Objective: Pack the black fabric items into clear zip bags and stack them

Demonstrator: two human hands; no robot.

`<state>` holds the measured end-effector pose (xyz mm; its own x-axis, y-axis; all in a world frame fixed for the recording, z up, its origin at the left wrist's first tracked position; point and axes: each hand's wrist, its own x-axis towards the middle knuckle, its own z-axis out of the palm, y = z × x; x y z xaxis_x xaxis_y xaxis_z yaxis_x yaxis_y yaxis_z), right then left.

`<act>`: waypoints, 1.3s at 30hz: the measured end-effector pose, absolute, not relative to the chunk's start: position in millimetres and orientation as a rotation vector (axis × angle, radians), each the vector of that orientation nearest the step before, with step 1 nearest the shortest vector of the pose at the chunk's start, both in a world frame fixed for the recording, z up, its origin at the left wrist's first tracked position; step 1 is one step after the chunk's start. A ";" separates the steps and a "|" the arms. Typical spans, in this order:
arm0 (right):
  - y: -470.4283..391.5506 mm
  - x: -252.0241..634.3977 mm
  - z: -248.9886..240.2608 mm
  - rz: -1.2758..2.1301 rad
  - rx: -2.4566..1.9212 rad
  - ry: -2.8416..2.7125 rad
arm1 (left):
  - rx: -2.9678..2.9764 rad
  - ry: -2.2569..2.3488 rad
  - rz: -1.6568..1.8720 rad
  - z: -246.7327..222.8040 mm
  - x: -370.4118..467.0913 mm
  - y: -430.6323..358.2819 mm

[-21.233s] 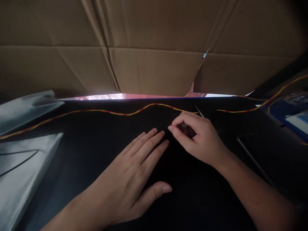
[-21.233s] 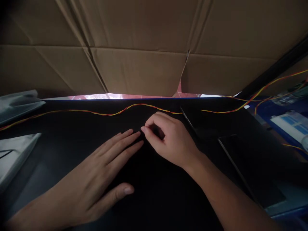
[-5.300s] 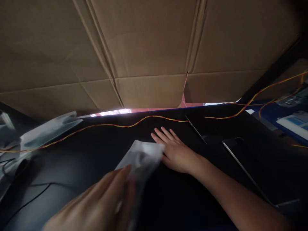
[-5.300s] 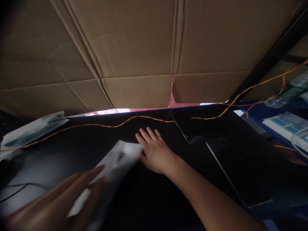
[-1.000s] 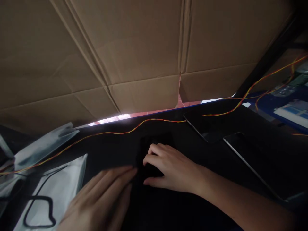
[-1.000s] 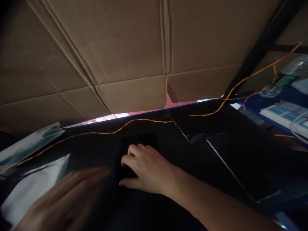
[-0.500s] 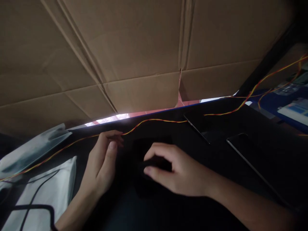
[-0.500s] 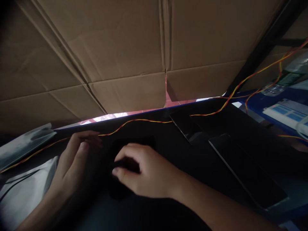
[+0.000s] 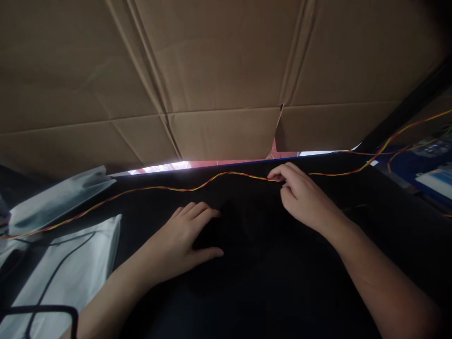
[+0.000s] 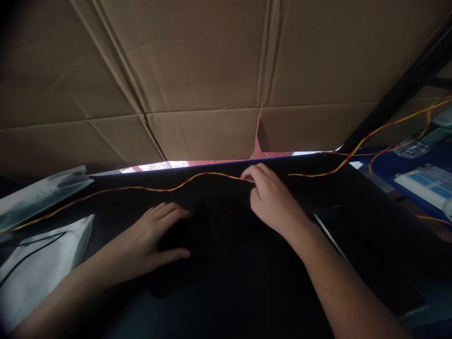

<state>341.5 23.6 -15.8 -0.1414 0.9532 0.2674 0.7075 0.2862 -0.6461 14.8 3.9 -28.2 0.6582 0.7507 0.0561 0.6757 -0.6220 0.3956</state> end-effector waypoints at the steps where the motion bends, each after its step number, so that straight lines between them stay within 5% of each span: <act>1: 20.3 335.4 -15.3 0.494 -1.372 -2.026 | 2.519 1.139 0.296 -26.8 12.2 5.1; 6: 7.2 313.4 -10.6 0.806 -1.129 -2.442 | 2.309 1.128 0.221 -18.2 -4.3 13.5; 12: 17.0 346.1 -0.4 1.105 -1.361 -2.043 | 2.240 1.088 0.127 -1.8 -23.8 14.7; 17: 22.3 376.1 -6.0 0.800 -1.913 -2.132 | 2.288 1.131 0.257 7.9 -29.9 15.7; 23: 12.4 343.2 -4.5 0.280 -1.469 -2.230 | 2.496 1.189 0.434 2.5 -20.0 15.8; 30: 9.2 327.2 -2.8 0.644 -1.284 -2.503 | 2.395 1.117 0.199 -3.4 -16.8 10.8; 39: 8.5 330.6 0.9 0.887 -1.465 -2.429 | 2.742 1.542 0.454 -7.2 -31.2 23.8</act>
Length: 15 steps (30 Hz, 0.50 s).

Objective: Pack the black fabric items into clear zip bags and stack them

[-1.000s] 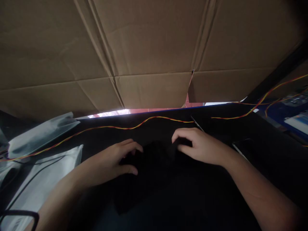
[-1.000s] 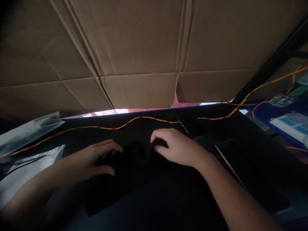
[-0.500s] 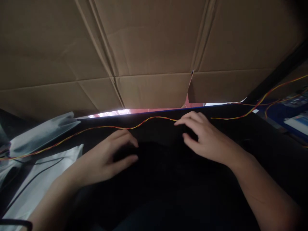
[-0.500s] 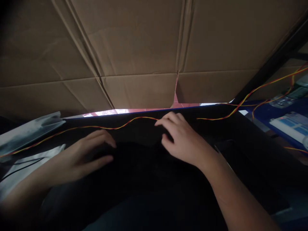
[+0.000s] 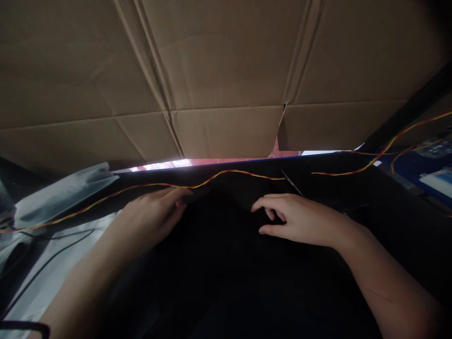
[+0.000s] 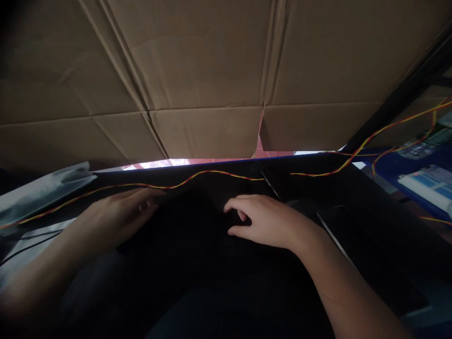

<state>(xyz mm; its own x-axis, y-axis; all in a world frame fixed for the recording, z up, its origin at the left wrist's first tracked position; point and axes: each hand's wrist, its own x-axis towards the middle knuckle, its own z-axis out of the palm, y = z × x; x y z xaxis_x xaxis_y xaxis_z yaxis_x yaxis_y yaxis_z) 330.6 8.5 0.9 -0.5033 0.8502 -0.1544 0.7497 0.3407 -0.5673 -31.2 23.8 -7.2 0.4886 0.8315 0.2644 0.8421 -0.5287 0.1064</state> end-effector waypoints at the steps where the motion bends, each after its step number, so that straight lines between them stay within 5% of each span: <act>1: 9.1 330.7 0.3 0.883 -1.497 -2.454 | -2.591 -1.439 -0.430 -7.9 -30.1 23.5; 8: 5.5 341.5 5.2 1.256 -1.878 -2.392 | -3.077 -1.105 -0.272 2.8 -0.5 -3.1; 15: -10.6 302.2 2.9 0.900 -1.165 -2.455 | -3.006 -1.182 -0.233 -13.5 5.6 -4.4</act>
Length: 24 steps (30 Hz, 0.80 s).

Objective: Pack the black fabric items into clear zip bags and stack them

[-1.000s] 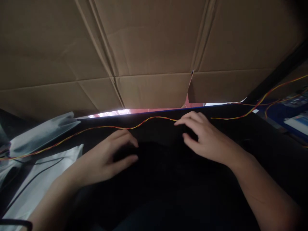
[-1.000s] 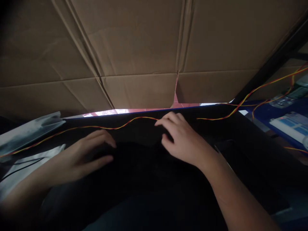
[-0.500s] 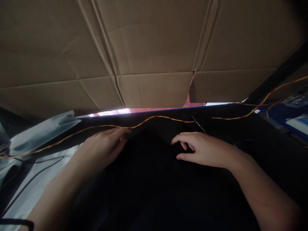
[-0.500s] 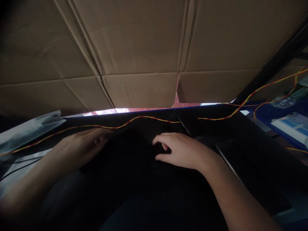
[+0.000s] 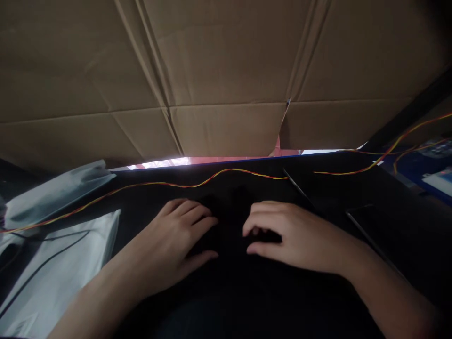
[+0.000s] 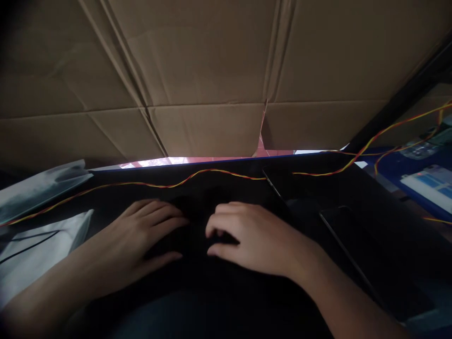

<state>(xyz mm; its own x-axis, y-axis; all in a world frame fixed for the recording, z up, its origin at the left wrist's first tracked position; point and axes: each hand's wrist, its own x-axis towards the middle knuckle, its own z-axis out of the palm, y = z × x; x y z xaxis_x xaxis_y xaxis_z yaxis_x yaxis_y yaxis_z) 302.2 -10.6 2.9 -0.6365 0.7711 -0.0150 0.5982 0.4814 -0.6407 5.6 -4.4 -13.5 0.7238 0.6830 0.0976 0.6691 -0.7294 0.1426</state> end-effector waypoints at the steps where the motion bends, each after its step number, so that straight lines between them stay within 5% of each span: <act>1: -14.0 297.1 0.3 0.923 -1.096 -2.499 | 2.852 1.150 0.271 -18.8 2.1 -3.9; 8: -30.3 294.0 -3.7 1.130 -0.932 -2.635 | 2.820 1.289 0.228 -45.5 -23.9 -19.5; 17: -31.5 289.8 13.6 1.737 -0.822 -2.468 | 3.056 1.269 0.593 -5.3 2.4 -7.7; 20: -27.5 288.6 12.3 1.441 -0.870 -2.319 | 2.956 1.020 0.551 -9.0 9.0 -4.5; 24: -20.2 289.5 -14.4 0.776 -1.205 -2.412 | 2.611 1.032 0.080 -30.0 3.6 -10.7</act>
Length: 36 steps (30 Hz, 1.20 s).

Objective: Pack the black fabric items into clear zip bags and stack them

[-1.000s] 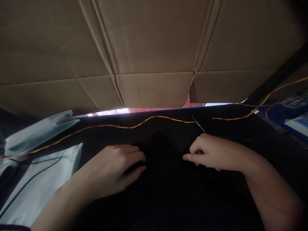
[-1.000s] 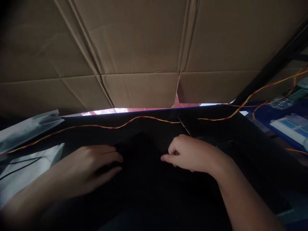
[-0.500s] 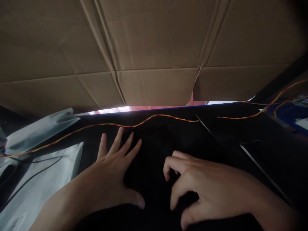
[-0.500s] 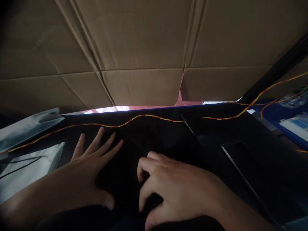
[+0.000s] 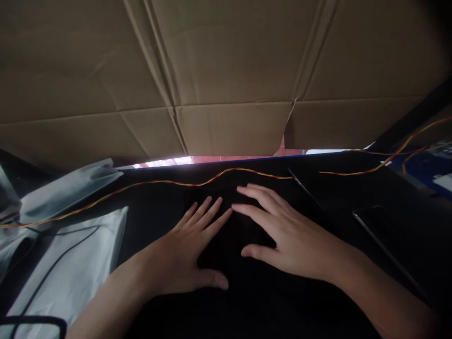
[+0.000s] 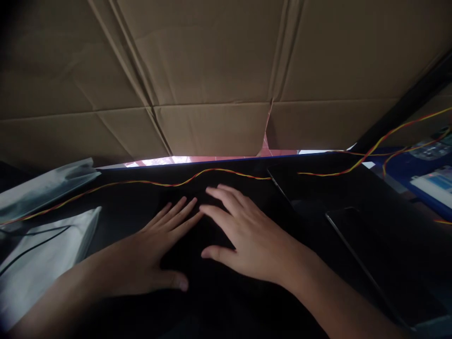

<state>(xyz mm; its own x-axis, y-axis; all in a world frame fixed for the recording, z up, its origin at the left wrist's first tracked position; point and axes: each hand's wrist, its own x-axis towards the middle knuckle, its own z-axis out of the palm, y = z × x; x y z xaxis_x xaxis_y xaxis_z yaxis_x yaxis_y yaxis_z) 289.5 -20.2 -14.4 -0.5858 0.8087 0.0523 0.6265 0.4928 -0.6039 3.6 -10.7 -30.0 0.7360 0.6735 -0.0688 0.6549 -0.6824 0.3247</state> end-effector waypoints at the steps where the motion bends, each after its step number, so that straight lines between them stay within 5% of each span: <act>1: -18.1 290.2 -23.0 0.729 -1.296 -2.473 | 2.540 1.072 -0.011 -33.4 1.5 -12.9; 6: -8.3 295.2 -40.5 0.805 -1.511 -2.615 | 2.361 1.198 -0.238 -27.6 -2.2 -15.7; 13: -0.4 296.4 -31.4 0.513 -1.478 -2.525 | 2.657 1.315 0.245 -23.3 2.4 2.7; 19: 0.2 298.3 -41.1 0.612 -1.578 -2.565 | 2.628 1.430 0.021 -48.0 -15.6 5.2; 27: 9.0 301.2 -42.1 0.216 -1.411 -2.342 | 2.799 1.591 0.203 -36.0 -3.9 12.6; 36: 20.2 297.6 -55.6 0.224 -1.480 -2.214 | 2.826 1.772 0.254 -33.3 -8.7 21.1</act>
<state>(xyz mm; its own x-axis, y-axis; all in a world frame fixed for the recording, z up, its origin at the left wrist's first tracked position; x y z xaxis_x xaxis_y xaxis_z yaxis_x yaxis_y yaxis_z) 297.6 20.2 -55.6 -0.3116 0.9060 0.2867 0.8302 0.4063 -0.3818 -8.7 21.1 -33.3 0.4333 0.8702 0.2344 0.9010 -0.4241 -0.0912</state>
